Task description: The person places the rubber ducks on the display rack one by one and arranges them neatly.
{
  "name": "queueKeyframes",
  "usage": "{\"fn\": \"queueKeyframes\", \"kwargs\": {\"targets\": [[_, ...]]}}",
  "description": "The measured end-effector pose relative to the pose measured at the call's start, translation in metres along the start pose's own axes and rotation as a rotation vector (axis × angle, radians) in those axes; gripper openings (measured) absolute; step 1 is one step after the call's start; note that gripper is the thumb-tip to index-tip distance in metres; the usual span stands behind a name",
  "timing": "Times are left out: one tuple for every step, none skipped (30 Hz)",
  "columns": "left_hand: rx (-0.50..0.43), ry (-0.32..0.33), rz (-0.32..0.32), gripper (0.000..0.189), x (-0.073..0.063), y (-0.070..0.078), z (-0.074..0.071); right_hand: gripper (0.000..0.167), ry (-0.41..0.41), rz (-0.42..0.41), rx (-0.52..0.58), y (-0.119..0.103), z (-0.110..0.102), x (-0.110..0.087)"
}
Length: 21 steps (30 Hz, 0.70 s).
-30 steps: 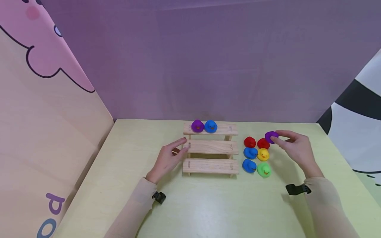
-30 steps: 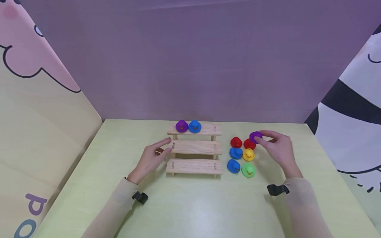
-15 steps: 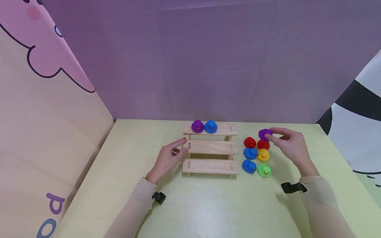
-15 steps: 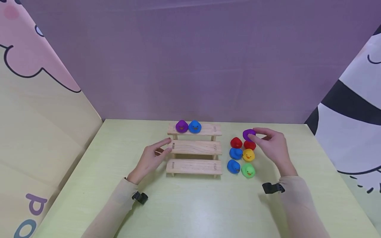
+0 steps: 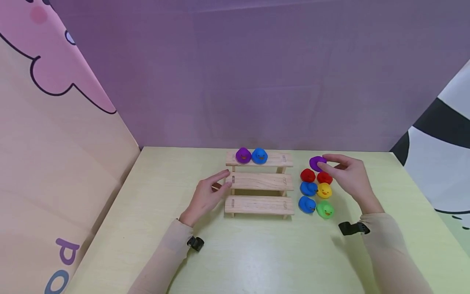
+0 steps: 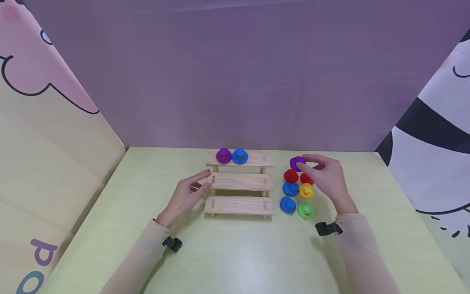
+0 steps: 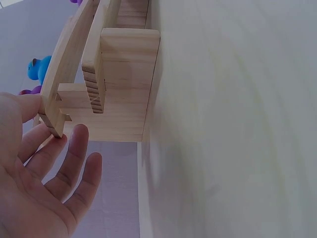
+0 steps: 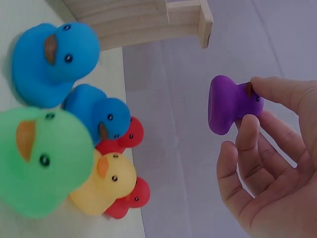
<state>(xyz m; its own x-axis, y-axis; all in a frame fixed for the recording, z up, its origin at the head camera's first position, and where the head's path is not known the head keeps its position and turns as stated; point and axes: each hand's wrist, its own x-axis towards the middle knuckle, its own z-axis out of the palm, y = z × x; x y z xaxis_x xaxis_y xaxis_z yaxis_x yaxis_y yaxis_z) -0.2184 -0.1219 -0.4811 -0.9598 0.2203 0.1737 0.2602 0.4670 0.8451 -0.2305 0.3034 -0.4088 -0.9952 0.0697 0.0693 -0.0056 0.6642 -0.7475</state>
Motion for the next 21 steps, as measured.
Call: {"fn": "queueKeyframes", "kwargs": {"targets": [[0.0,0.0,0.0,0.045,0.0,0.0,0.0,0.066,0.001,-0.002,0.004,-0.002,0.001,0.0],[0.0,-0.001,0.004,0.045,0.0,0.0,0.0,0.065,0.002,-0.005,0.007,-0.004,0.001,0.0],[0.001,-0.001,0.004,0.046,0.0,0.0,0.0,0.065,0.002,-0.007,0.009,-0.005,0.002,0.0],[0.002,-0.001,0.002,0.046,0.0,0.0,0.0,0.064,0.002,-0.011,0.013,-0.007,0.003,0.0],[0.003,-0.002,0.001,0.046,0.0,0.0,0.0,0.064,0.002,-0.013,0.016,-0.009,0.004,0.0],[0.001,-0.002,0.0,0.045,0.0,0.0,0.0,0.064,0.002,-0.015,0.022,-0.01,0.005,0.0],[0.002,-0.002,0.0,0.045,0.0,0.0,0.0,0.064,0.001,-0.019,0.027,-0.012,0.006,0.0],[0.003,-0.001,0.0,0.045,0.0,-0.001,0.0,0.063,0.002,-0.023,0.029,-0.013,0.006,0.001],[0.003,-0.001,-0.003,0.045,0.0,-0.001,0.0,0.063,0.002,-0.026,0.032,-0.014,0.007,0.001],[0.003,0.001,0.001,0.045,0.0,-0.001,0.001,0.063,0.002,-0.029,0.037,-0.016,0.008,0.001],[0.002,0.002,0.004,0.045,0.0,-0.001,0.001,0.063,0.003,-0.031,0.04,-0.017,0.009,0.002],[0.001,0.002,0.008,0.045,0.0,-0.001,0.001,0.063,0.003,-0.033,0.042,-0.018,0.01,0.002],[0.002,0.003,0.01,0.045,0.0,-0.001,0.001,0.063,0.003,-0.036,0.043,-0.019,0.011,0.003],[0.002,0.003,0.011,0.045,0.0,-0.001,0.001,0.062,0.001,-0.036,0.046,-0.02,0.012,0.004],[0.002,0.002,0.013,0.045,0.0,-0.001,0.001,0.063,-0.002,-0.033,0.049,-0.021,0.013,0.004],[0.001,0.002,0.013,0.045,0.0,-0.001,0.001,0.063,-0.004,-0.034,0.051,-0.022,0.013,0.005],[0.0,0.0,0.012,0.045,0.0,-0.001,0.0,0.062,-0.006,-0.036,0.05,-0.024,0.014,0.005],[-0.002,0.0,0.012,0.045,0.0,-0.001,0.0,0.062,-0.007,-0.039,0.049,-0.025,0.015,0.006],[-0.004,0.001,0.013,0.045,0.0,0.0,0.0,0.062,-0.009,-0.044,0.051,-0.026,0.015,0.006],[-0.004,0.001,0.013,0.045,0.0,0.0,0.0,0.062,-0.01,-0.048,0.052,-0.028,0.016,0.006],[-0.006,0.002,0.014,0.045,0.0,0.0,0.0,0.061,-0.011,-0.05,0.052,-0.029,0.016,0.007]]}}
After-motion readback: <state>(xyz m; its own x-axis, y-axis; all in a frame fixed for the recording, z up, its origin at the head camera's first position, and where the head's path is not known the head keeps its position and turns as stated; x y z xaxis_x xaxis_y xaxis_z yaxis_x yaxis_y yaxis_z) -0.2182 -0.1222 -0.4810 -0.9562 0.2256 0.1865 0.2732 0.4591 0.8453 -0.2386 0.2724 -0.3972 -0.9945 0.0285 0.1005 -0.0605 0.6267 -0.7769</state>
